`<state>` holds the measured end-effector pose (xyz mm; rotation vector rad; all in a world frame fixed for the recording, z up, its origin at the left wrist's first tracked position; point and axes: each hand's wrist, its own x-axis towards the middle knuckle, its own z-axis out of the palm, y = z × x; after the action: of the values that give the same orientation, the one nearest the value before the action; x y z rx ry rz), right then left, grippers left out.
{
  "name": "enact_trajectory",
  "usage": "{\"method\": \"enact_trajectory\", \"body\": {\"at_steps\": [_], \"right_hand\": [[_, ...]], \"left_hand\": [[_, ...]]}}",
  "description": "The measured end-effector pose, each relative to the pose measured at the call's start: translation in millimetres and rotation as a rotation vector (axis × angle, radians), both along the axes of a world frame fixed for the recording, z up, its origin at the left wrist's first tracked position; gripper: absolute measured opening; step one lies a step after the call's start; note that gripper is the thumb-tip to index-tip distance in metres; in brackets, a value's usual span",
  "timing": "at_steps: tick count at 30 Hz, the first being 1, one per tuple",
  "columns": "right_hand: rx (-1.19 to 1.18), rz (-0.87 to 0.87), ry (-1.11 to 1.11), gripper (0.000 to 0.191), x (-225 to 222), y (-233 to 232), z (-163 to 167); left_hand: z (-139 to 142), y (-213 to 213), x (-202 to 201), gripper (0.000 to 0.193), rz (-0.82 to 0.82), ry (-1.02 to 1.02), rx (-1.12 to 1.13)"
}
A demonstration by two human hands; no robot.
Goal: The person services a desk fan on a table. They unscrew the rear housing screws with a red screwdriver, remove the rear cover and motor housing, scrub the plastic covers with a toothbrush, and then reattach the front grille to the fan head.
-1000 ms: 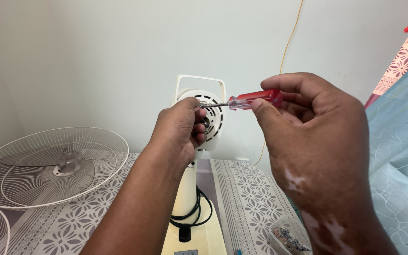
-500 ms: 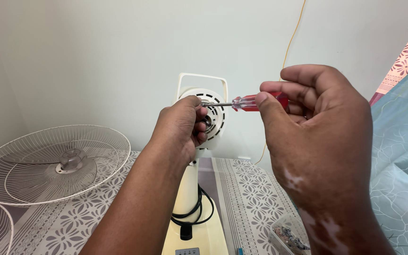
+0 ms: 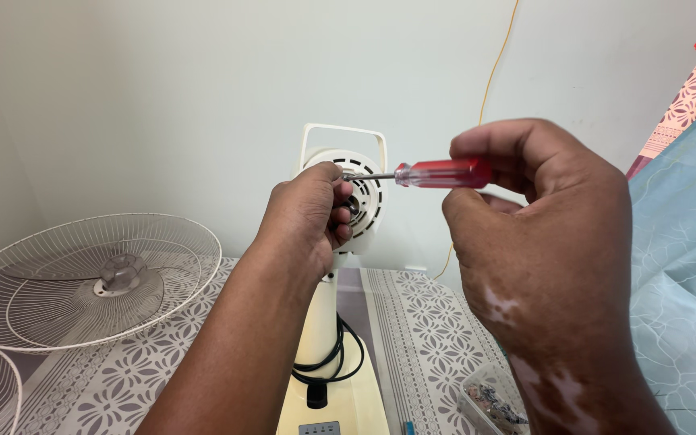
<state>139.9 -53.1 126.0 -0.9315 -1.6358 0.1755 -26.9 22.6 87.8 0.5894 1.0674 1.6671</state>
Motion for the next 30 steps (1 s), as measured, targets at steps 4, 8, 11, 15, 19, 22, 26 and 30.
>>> {"method": "enact_trajectory", "body": {"at_steps": [4, 8, 11, 15, 19, 22, 26, 30], "right_hand": [[-0.018, 0.009, 0.017, 0.027, -0.4, 0.2, -1.2], [-0.099, 0.016, 0.022, 0.026, 0.7, 2.3, -1.5], [-0.114, 0.008, 0.036, 0.019, 0.5, 3.7, -3.1], [0.138, 0.08, -0.016, 0.026, -1.2, 4.4, -5.1], [-0.013, 0.042, 0.059, 0.029, -0.5, 3.5, -2.6], [-0.049, 0.014, 0.02, 0.027, 0.3, 0.9, -1.1], [-0.123, -0.088, -0.012, 0.029, 0.5, -0.8, 0.5], [-0.144, -0.046, -0.002, 0.028, -0.5, -1.5, 2.2]], "left_hand": [[-0.7, 0.3, -0.2, 0.016, -0.005, -0.005, 0.011], [-1.6, 1.0, -0.3, 0.018, 0.0, -0.003, 0.004], [-2.4, 1.5, 0.3, 0.018, -0.002, -0.004, 0.005], [-2.9, 0.6, -0.1, 0.018, -0.006, -0.004, 0.016], [-1.4, -0.3, -0.5, 0.018, -0.01, -0.01, 0.01], [-2.0, -1.3, 0.2, 0.019, -0.005, 0.002, 0.004], [-1.2, -0.8, -0.3, 0.019, -0.006, 0.008, -0.003], [-1.0, -0.2, 0.5, 0.018, -0.007, 0.007, 0.004]]}}
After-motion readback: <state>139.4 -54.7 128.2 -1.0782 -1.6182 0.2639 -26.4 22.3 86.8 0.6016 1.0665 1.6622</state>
